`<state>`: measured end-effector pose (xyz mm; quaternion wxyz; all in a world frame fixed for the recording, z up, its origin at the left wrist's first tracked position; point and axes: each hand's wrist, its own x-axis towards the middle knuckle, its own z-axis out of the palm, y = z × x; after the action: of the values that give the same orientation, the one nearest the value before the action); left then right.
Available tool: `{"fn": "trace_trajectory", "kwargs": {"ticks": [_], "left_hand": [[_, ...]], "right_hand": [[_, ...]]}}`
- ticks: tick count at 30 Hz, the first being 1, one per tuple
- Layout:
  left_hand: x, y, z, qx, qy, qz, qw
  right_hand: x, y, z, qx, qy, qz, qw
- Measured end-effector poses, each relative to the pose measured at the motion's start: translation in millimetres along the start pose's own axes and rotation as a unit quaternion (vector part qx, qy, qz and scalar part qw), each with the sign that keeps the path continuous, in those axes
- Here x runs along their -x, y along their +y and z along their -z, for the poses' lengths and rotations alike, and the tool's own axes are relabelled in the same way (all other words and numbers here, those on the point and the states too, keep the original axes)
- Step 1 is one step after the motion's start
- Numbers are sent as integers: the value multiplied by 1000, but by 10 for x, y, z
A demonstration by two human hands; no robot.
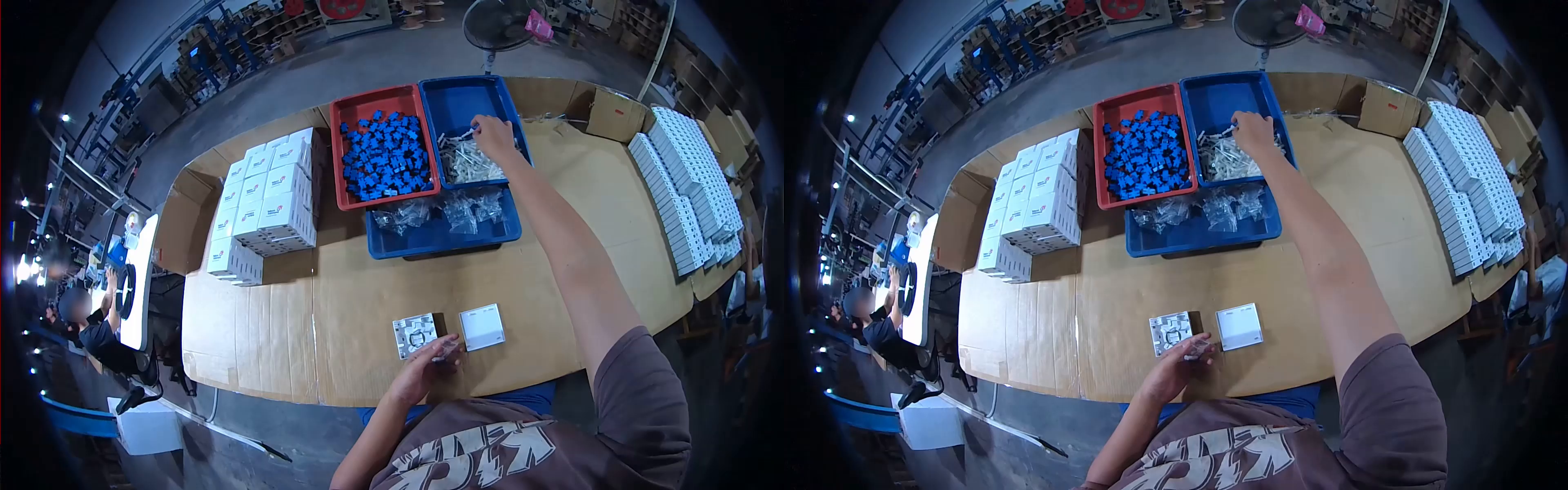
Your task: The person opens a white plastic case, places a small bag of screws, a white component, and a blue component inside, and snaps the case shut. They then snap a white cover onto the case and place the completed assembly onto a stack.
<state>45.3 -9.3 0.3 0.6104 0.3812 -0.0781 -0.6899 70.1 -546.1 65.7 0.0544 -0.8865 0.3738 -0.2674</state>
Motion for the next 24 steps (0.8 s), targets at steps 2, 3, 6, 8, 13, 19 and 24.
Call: {"fn": "trace_trajectory", "kwargs": {"ticks": [2, 3, 6, 8, 13, 19, 24], "left_hand": [[-1, 9, -18, -3, -5, -3, 1000], [-4, 16, -30, -6, -10, -9, 1000], [-5, 36, -30, -2, -17, -11, 1000], [-1, 26, -5, 10, -23, -10, 1000], [-37, 9, 22, 66, -30, 3, 997], [-129, 32, -91, 72, -21, -6, 997], [-147, 19, -127, 119, -15, -1, 993]], "right_hand": [[17, 59, -5, -21, 32, 9, 999], [28, 74, 4, -20, 69, 20, 997], [41, 71, 119, -112, 98, 8, 989], [107, -9, 314, -290, 45, -46, 955], [567, -425, 1041, -759, -111, -128, 629], [1117, -696, 1423, -802, -127, -72, 579], [1711, -791, 1075, -490, -100, -89, 861]]}}
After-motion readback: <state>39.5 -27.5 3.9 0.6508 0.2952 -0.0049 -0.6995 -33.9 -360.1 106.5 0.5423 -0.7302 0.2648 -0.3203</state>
